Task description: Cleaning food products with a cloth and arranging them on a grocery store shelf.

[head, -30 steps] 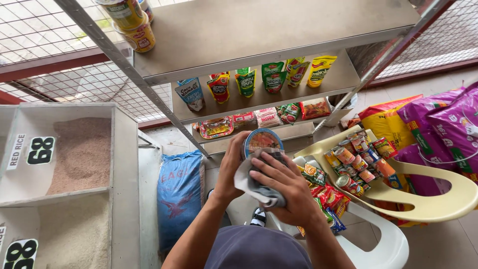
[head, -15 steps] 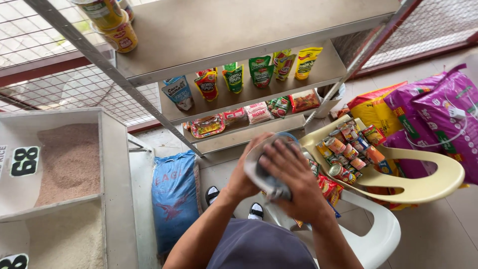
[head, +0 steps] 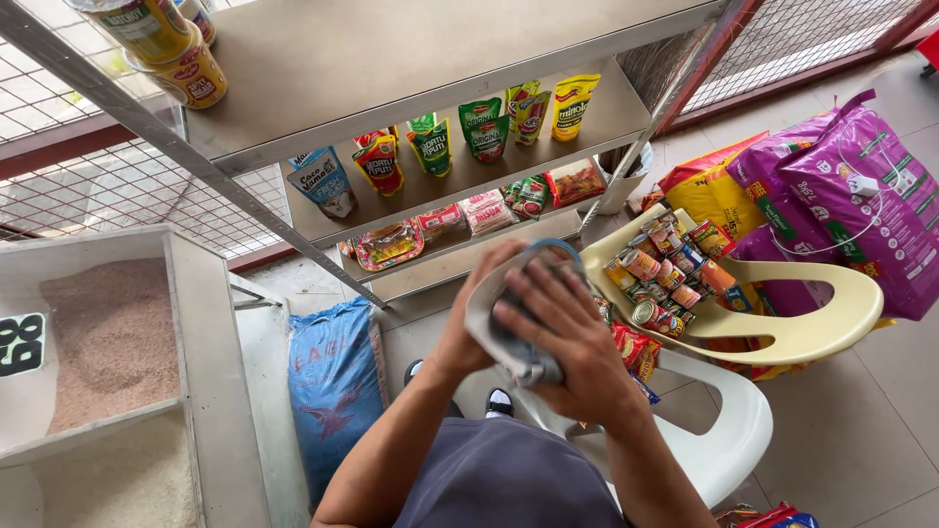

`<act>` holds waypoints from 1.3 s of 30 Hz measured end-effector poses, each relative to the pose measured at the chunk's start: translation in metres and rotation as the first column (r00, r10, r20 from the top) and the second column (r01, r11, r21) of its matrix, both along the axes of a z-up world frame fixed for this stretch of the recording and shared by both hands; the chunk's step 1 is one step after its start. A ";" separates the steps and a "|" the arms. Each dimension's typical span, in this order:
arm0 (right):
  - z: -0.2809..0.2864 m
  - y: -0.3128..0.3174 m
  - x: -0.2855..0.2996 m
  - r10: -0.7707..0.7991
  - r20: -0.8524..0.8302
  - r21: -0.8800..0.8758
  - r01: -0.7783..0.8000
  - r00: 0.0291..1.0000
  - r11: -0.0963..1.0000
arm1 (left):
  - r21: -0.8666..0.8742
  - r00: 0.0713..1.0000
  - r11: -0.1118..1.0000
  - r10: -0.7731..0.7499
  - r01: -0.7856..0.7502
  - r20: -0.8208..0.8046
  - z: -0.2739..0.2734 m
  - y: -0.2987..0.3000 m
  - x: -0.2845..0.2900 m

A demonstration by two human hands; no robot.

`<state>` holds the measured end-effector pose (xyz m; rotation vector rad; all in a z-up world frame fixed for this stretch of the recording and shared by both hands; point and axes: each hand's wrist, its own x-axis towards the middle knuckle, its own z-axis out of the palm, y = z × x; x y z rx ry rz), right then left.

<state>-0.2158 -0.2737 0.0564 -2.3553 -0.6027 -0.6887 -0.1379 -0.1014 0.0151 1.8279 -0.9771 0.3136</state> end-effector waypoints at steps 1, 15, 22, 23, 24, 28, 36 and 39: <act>-0.004 0.000 -0.003 0.092 0.031 -0.020 -0.091 0.995 0.996 | -0.056 0.997 0.998 -0.014 0.010 -0.077 0.002 0.006 0.002; -0.040 0.024 0.010 -0.070 0.054 0.419 0.041 0.996 0.907 | -0.693 0.157 0.694 -0.675 -0.196 -0.720 -0.048 -0.007 0.022; -0.054 0.028 0.009 -0.076 0.162 0.005 0.076 0.984 0.997 | -0.728 -0.112 0.649 -0.758 -0.218 -0.642 -0.037 0.000 0.045; -0.048 0.026 0.014 -0.088 0.161 0.002 0.089 0.983 0.996 | -0.731 -0.123 0.650 -0.759 -0.211 -0.639 -0.044 -0.001 0.047; -0.041 0.025 0.019 -0.113 0.146 0.052 0.106 0.983 0.993 | -0.717 -0.132 0.669 -0.742 -0.193 -0.657 -0.051 -0.001 0.049; -0.011 0.032 0.043 -0.192 0.044 0.269 0.173 0.980 0.947 | -0.722 -0.121 0.677 -0.736 -0.143 -0.666 -0.057 0.003 0.060; -0.014 0.104 0.044 -0.101 0.111 0.122 0.087 0.989 0.989 | -0.810 -0.211 0.527 -0.849 -0.256 -0.485 -0.033 0.050 0.090; -0.018 0.111 0.050 -0.020 0.126 0.136 0.003 0.992 0.991 | -0.847 -0.212 0.462 -0.884 -0.263 -0.416 -0.042 0.059 0.109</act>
